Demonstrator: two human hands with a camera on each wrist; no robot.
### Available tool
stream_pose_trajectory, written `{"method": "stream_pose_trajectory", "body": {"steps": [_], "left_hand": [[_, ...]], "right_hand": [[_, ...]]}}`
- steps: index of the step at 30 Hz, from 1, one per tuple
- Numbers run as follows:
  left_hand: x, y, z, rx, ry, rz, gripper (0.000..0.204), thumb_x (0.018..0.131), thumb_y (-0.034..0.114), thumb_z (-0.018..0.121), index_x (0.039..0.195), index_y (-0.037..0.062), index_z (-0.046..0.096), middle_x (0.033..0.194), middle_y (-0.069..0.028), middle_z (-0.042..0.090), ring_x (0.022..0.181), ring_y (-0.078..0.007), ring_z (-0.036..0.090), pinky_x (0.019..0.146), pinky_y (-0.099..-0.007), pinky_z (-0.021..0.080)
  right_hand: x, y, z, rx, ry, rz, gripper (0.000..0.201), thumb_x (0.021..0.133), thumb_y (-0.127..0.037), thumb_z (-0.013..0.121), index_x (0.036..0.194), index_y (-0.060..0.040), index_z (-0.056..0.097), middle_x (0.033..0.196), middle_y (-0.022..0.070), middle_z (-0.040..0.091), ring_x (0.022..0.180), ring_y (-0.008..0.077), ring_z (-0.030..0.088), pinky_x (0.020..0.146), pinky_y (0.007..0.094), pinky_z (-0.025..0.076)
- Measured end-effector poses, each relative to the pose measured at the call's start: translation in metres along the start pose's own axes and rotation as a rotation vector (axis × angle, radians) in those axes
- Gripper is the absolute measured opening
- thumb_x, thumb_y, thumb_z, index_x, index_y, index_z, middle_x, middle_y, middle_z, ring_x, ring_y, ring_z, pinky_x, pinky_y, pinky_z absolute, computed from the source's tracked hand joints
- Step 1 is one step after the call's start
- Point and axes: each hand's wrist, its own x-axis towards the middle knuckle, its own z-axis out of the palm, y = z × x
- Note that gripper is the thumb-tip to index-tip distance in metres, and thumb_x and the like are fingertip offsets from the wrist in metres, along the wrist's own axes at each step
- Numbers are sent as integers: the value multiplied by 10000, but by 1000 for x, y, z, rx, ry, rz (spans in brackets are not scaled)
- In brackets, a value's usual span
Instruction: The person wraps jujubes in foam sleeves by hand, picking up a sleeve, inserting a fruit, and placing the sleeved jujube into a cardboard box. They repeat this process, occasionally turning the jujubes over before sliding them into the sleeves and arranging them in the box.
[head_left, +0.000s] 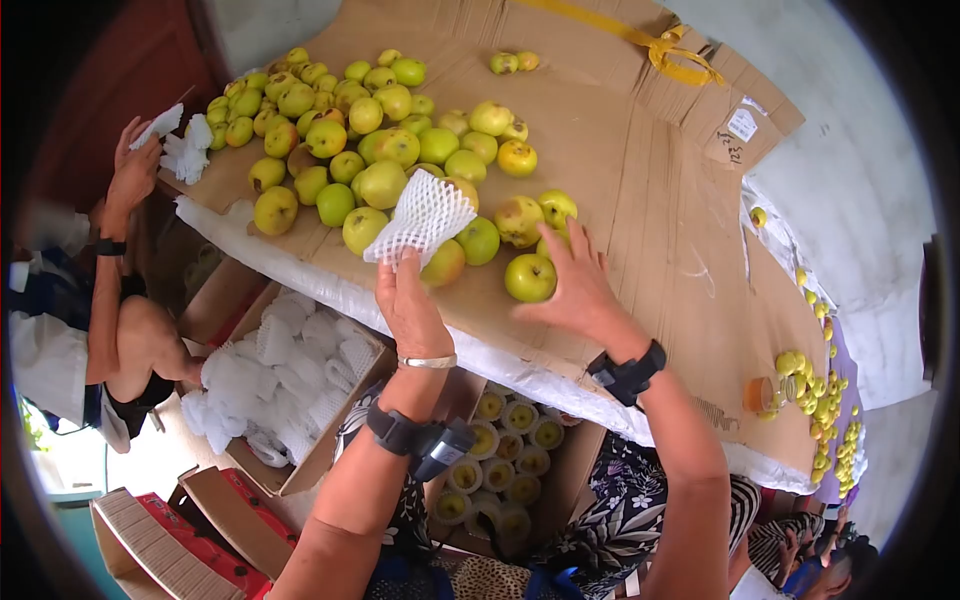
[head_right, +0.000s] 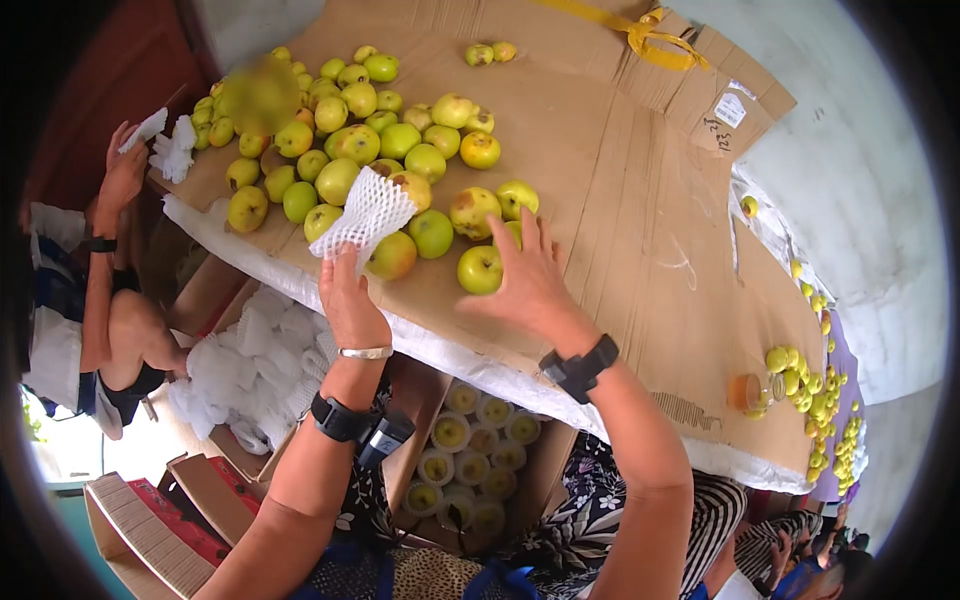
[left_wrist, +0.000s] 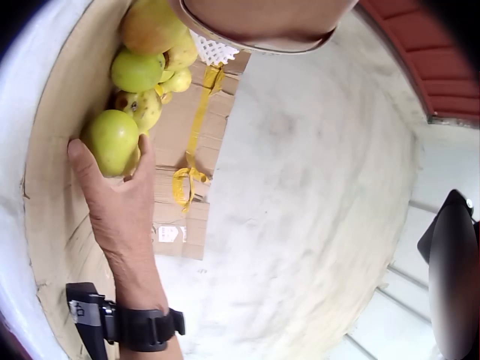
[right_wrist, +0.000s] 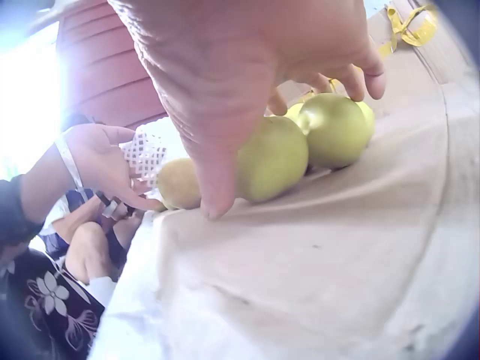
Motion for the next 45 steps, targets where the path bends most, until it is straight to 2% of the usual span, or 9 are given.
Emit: {"method": "stream_pose_trajectory", "body": {"steps": [4,13,19,27,32,37,39,42,45], "left_hand": [[1,4,-8,10,-39,45,412,846,307,551,1165,63,461,1131,-7,508,1051,-115,443,931,-353,292],[8,12,-16,-70,87,-133,284,882,212,495,1105,38,519,1070,-20,566,968,-100,507,840,-242,358],[9,10,-21,-26,60,-195,321,829,261,548,1104,113,472,1114,9,505,1074,-118,421,904,-349,280],[13,13,-21,58,19,-73,336,845,291,516,1102,74,505,1115,-10,526,1044,-122,460,891,-323,314],[8,6,-17,44,-14,85,301,857,273,504,1072,63,525,1070,-20,545,984,-123,479,852,-309,350],[1,-20,-45,33,-74,188,229,863,225,512,1015,57,546,1020,-9,564,914,-110,497,791,-317,370],[-43,23,-49,-32,-57,112,261,875,206,515,1060,22,518,1039,-42,554,936,-122,503,794,-301,381],[-87,35,-105,271,-208,233,262,906,211,481,1072,10,512,1017,-28,543,929,-112,496,807,-272,398],[-141,51,-142,325,-353,96,236,890,136,454,1025,-23,564,955,-25,589,892,-107,519,800,-245,399]], "right_hand": [[66,-6,-31,435,159,-104,919,661,-495,693,1328,10,313,1317,283,331,1225,396,342,1011,416,306],[263,53,44,85,93,173,758,707,-545,610,1098,99,527,1253,300,415,1204,435,347,991,413,328],[264,31,27,306,-10,305,700,642,-468,706,1090,44,545,1180,277,486,1126,380,458,911,394,400],[161,16,-22,467,357,-190,673,635,-172,753,1191,-20,407,1089,187,553,1012,310,550,870,349,440],[49,7,-76,684,369,-212,616,674,-112,725,1194,-19,406,1052,97,541,987,162,547,846,294,458],[-78,11,-119,1564,155,200,477,808,-147,612,1225,-50,402,1089,95,542,954,183,570,750,307,501],[-125,23,-109,1958,58,238,455,829,-160,584,1229,-51,397,1108,112,542,947,221,587,717,311,521],[-199,-4,-92,1858,2,348,445,839,-151,561,1234,-49,384,1131,139,536,949,279,601,682,333,543],[-258,-28,-57,1842,-43,367,483,799,-39,566,1240,-68,372,1163,140,509,1009,313,573,723,348,549]]}}
